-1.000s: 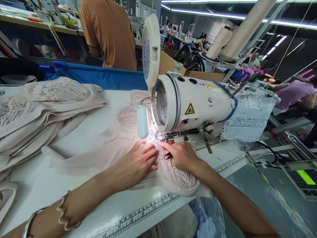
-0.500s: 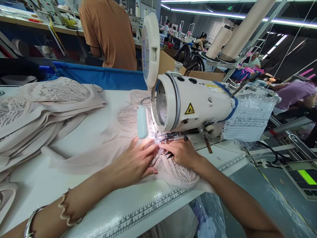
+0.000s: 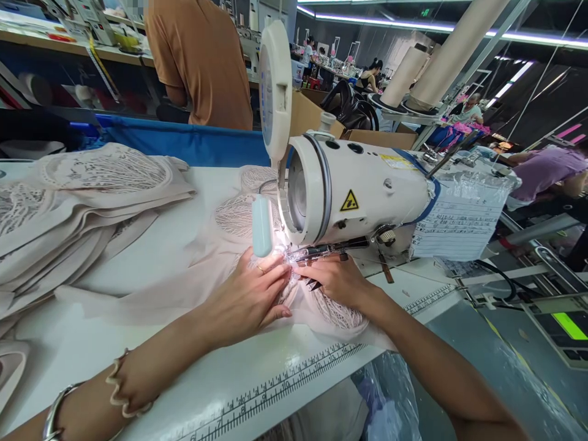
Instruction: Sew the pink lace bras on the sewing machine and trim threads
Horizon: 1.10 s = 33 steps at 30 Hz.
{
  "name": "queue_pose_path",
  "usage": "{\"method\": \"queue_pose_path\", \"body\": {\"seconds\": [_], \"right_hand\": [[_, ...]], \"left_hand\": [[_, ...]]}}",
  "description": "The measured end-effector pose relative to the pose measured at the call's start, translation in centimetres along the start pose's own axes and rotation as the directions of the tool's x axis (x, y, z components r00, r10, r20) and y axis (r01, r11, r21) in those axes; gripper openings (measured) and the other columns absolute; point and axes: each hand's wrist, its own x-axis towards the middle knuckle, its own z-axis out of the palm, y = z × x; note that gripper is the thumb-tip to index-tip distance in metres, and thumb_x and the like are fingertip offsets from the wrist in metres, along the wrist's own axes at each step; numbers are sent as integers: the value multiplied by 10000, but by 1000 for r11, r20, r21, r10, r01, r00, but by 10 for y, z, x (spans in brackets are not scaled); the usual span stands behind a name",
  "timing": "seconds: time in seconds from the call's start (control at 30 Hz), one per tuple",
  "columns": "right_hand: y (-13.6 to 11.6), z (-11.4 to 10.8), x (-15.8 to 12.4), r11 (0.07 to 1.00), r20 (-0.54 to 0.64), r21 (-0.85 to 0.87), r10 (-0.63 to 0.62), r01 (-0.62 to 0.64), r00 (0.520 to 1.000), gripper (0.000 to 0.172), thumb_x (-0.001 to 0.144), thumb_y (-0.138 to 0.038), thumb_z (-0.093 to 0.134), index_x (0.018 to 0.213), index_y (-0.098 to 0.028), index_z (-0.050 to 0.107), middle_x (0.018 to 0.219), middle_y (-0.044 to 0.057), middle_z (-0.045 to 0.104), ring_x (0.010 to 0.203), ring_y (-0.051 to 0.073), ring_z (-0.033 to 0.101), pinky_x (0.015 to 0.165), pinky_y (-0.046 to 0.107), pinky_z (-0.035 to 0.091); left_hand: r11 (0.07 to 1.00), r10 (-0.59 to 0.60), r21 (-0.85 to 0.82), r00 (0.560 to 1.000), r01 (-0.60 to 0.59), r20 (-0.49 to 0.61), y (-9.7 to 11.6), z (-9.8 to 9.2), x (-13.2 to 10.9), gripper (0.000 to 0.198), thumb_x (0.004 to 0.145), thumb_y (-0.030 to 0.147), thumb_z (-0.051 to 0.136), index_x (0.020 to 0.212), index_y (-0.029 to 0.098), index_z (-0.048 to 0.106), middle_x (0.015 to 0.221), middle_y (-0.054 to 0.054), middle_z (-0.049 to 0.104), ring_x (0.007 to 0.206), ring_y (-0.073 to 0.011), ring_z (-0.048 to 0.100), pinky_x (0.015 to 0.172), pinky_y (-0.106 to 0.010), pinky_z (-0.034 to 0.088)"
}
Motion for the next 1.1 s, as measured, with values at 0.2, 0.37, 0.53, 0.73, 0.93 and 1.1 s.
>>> {"method": "queue_pose_path", "body": {"seconds": [0.2, 0.37, 0.53, 0.73, 0.93, 1.1], "right_hand": [[0, -7, -11, 991, -27, -77, 103, -105, 994, 304, 953, -202, 540, 1211, -268, 687, 819, 2, 761, 736, 179, 652, 576, 281, 294], [-5, -7, -34, 981, 13, -88, 176, -174, 984, 255, 880, -309, 680, 1103, -186, 662, 686, -3, 712, 611, 178, 602, 546, 284, 235], [-3, 2, -43, 982, -164, -174, -95, 66, 982, 480, 878, -8, 457, 1239, -237, 675, 636, -26, 628, 584, 138, 518, 577, 295, 265], [1, 2, -35, 972, -211, -191, -179, 139, 961, 483, 933, -5, 430, 1187, -288, 729, 609, -26, 561, 561, 126, 435, 552, 299, 241], [2, 0, -23, 975, -144, -204, -124, 93, 982, 428, 926, -33, 476, 1159, -293, 725, 624, -17, 584, 562, 128, 454, 530, 301, 220], [2, -3, -14, 974, -45, -224, -42, 31, 998, 424, 937, -91, 493, 1239, -314, 690, 698, -3, 646, 629, 145, 540, 520, 307, 227]], "left_hand": [[999, -35, -17, 999, 35, -4, 1, 2, 1, 490, 1074, 463, 262, 1236, 162, 613, 1176, -149, 675, 1062, -340, 618, 931, -535, 335], [997, -54, -59, 998, 53, -19, 7, 6, 2, 422, 1062, 427, 342, 1132, 145, 649, 1161, -146, 664, 1093, -331, 592, 969, -525, 310], [995, -64, -81, 998, 63, -16, 8, 6, 1, 525, 1072, 475, 233, 1240, 133, 594, 1026, -121, 696, 962, -295, 620, 919, -497, 317], [997, -78, -25, 997, 78, -24, 9, 5, 4, 439, 1055, 466, 352, 1153, 158, 649, 1155, -145, 686, 1072, -331, 601, 945, -520, 312], [996, -80, -41, 996, 79, -29, 6, 5, 2, 444, 1060, 443, 347, 1237, 130, 608, 1205, -160, 677, 1172, -345, 579, 1046, -567, 249], [995, -89, -37, 996, 89, -5, 2, 4, 3, 437, 1073, 428, 288, 1249, 165, 588, 1201, -150, 680, 1176, -334, 574, 1079, -611, 205]]}}
